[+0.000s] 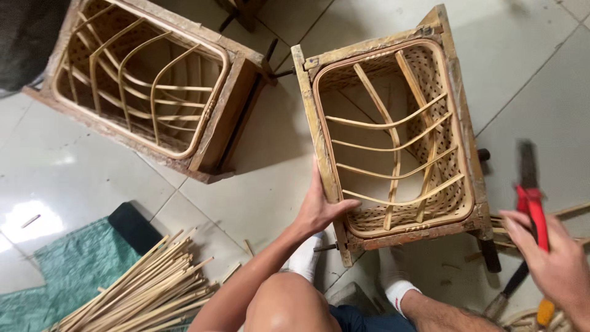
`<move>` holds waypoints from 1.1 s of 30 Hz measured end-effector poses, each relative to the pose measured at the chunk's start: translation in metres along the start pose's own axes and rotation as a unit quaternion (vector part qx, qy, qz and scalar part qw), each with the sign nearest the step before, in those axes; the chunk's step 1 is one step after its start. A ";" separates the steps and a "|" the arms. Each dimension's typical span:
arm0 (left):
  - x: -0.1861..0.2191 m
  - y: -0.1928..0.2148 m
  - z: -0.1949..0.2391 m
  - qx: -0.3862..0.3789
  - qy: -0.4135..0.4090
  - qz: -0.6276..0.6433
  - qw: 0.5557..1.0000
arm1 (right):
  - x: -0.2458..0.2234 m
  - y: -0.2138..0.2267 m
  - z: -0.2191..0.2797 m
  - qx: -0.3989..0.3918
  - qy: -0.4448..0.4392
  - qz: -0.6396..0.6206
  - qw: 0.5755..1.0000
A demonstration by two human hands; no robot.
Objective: The person assembles a rectangular bamboo basket by fitting a curved frame into a wooden mold. They use pliers to trim the frame, a hammer to tap it into place, and a glue bottle to apply adhesive along the rim. The person then uses a chisel to press the frame into the mold.
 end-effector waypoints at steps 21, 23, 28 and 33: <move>-0.012 0.018 -0.032 -0.054 -0.025 -0.113 0.992 | 0.154 -0.132 0.067 -0.002 -0.182 -0.325 0.928; 0.003 0.010 -0.009 -0.021 -0.121 -0.214 0.969 | 0.170 -0.132 0.080 0.026 -0.207 -0.251 0.945; 0.031 -0.005 0.048 -0.207 -0.328 -0.417 0.822 | 0.169 -0.155 0.096 0.061 -0.172 -0.075 0.980; 0.028 -0.014 0.063 -0.328 -0.337 -0.438 0.766 | 0.156 -0.173 0.094 -0.008 -0.272 0.097 0.957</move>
Point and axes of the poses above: each hand's wrist, its own z-axis away from the middle knuckle, its own y-axis out of the back of the hand, x = y × z, the point moved 3 cm from there along -z, towards the middle knuckle, and after that the axes turned 11 degrees about -y, right-handed, at the moved point
